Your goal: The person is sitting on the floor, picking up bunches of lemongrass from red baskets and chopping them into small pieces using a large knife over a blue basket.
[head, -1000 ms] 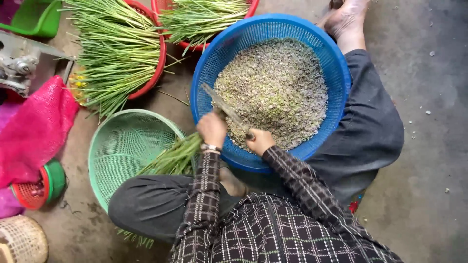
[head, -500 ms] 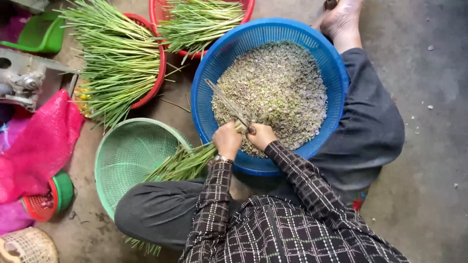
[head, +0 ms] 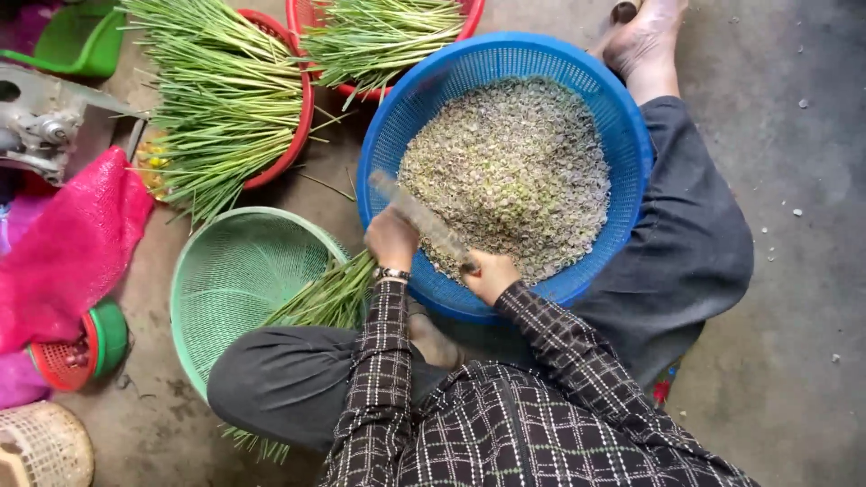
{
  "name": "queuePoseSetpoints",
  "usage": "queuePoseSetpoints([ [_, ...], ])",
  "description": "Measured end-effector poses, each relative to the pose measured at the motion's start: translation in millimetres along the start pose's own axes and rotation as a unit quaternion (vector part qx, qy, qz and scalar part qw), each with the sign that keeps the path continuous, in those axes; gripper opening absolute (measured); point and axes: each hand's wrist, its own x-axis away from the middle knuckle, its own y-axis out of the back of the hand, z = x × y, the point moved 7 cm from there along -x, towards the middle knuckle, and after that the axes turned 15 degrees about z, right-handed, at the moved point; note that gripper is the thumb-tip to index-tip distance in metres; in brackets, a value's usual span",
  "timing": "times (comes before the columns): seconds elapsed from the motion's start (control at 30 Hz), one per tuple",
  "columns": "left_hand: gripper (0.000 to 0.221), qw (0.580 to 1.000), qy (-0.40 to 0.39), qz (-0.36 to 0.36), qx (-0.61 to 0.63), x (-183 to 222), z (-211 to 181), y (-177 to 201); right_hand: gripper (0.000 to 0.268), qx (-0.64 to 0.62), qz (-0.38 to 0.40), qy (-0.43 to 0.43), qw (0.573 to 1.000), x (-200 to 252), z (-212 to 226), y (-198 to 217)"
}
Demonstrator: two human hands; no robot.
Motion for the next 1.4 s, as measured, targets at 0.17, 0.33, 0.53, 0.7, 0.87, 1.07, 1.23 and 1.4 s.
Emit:
queuePoseSetpoints([
  [0.17, 0.02, 0.99, -0.055, 0.097, 0.082, 48, -47, 8, 0.02, 0.029, -0.021, 0.0, 0.999, -68, -20, -4],
  [0.33, 0.023, 0.987, -0.036, 0.075, 0.136, 36, -22, 18, 0.025, 0.043, -0.014, -0.007, 0.999, -43, -16, -19],
  [0.53, 0.031, 0.987, -0.092, 0.118, 0.051, 69, -61, 8, 0.019, 0.056, -0.026, -0.002, 0.998, -78, -45, -10],
  [0.7, 0.028, 0.992, -0.044, 0.008, 0.118, 17, -9, 19, 0.024, 0.035, -0.034, -0.019, 0.999, -22, -20, -8],
  [0.87, 0.029, 0.985, -0.123, 0.069, 0.094, 88, -73, 21, 0.028, 0.062, -0.007, -0.072, 0.995, -110, -118, -56],
  [1.07, 0.047, 0.968, -0.145, 0.151, 0.142, 105, -54, 68, 0.038, -0.03, -0.011, -0.053, 0.998, -47, -46, 1],
  [1.23, 0.061, 0.945, -0.176, 0.262, 0.085, 81, -58, 10, 0.055, -0.146, -0.048, -0.019, 0.988, -18, -4, 33],
  [1.4, 0.07, 0.879, -0.223, 0.38, 0.183, 109, -80, 21, 0.048, -0.172, -0.075, 0.133, 0.973, -16, 3, 28],
])
